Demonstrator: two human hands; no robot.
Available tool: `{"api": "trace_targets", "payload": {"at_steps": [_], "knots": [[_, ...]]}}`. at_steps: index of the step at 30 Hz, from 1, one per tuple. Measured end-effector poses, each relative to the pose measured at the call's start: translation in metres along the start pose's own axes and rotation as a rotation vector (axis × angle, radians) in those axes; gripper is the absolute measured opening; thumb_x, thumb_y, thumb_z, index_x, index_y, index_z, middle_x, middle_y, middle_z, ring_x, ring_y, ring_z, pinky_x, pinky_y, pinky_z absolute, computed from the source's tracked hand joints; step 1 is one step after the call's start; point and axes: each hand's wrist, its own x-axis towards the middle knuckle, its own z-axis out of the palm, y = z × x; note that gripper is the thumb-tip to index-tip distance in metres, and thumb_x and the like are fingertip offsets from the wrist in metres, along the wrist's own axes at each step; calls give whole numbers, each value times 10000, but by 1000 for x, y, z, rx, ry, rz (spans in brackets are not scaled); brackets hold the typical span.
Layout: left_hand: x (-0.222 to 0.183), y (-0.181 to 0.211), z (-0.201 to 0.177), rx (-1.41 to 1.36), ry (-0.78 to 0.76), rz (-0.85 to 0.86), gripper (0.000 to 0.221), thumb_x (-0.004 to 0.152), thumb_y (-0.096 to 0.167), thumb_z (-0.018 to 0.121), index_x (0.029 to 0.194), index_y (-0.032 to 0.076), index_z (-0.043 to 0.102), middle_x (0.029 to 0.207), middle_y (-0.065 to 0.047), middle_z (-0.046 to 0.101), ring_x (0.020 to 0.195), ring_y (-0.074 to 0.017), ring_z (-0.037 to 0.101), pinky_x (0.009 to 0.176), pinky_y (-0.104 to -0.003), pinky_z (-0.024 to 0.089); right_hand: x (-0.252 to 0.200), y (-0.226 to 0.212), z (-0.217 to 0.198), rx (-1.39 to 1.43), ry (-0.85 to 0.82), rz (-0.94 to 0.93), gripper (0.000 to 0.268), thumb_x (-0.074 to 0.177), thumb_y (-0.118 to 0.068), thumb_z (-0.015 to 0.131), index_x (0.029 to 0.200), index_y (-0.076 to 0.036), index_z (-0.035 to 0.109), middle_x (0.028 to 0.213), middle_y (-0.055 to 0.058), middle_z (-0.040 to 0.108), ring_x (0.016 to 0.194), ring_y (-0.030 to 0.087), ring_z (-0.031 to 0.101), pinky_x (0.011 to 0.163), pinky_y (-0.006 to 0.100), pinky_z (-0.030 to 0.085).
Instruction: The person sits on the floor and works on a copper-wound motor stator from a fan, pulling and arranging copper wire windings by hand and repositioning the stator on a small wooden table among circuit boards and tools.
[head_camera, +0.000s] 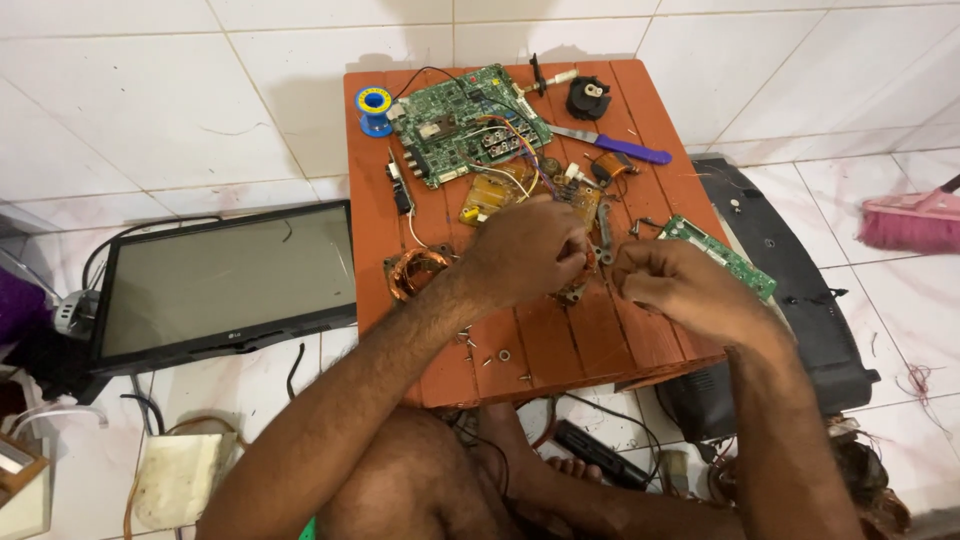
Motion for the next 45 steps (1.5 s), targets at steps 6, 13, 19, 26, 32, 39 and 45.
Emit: {"api": "trace_targets", "payload": {"at_steps": [6,13,19,26,32,39,45], "knots": [[2,2,-6,-17,-14,-43,253,935,381,598,850,158,683,844,-67,657,1013,-276,678,811,-455,590,-3,-9,9,82,96,-97,205,793,61,527,638,-15,638,482,24,441,476,133,370,491,298,329],[-1,8,-13,-192,64,-138,223,911,329,649,999,130,694,849,-125,743,928,-372,740,775,-513,598,-2,-2,20,65,223,-213,114,837,72,593,807,14,686,530,90,535,485,173,495,521,306,405],[-1,6,-12,-312,148,-233,327,867,336,699,1152,212,595,843,-38,782,903,-292,771,772,-467,614,-4,-10,26,-49,314,-245,101,890,30,635,951,1,710,647,147,638,617,202,600,584,340,460],[-1,5,-26,-424,169,-148,80,868,200,701,865,127,731,680,-79,737,697,-299,754,634,-407,574,-5,-10,25,-82,340,-204,87,909,-15,673,978,-24,726,689,138,680,634,231,630,596,362,481],[-11,24,-54,-551,266,-116,78,899,168,690,874,133,756,662,-59,738,648,-193,726,608,-354,552,-10,-57,24,-333,468,-380,232,921,3,701,1151,-27,701,903,188,682,792,377,678,646,461,516],[-25,40,-78,-799,497,119,128,990,110,652,1028,34,748,777,-120,746,665,-154,708,626,-257,586,12,-69,16,-43,406,-459,134,1028,-17,635,1060,-66,756,656,70,676,728,198,706,750,279,549],[-26,32,-75,-775,576,109,446,965,232,640,1343,13,552,998,-87,712,819,-145,666,688,-266,558,21,-101,-17,440,403,-506,95,1076,-47,577,1081,-110,648,970,32,659,863,134,657,918,320,619]]}}
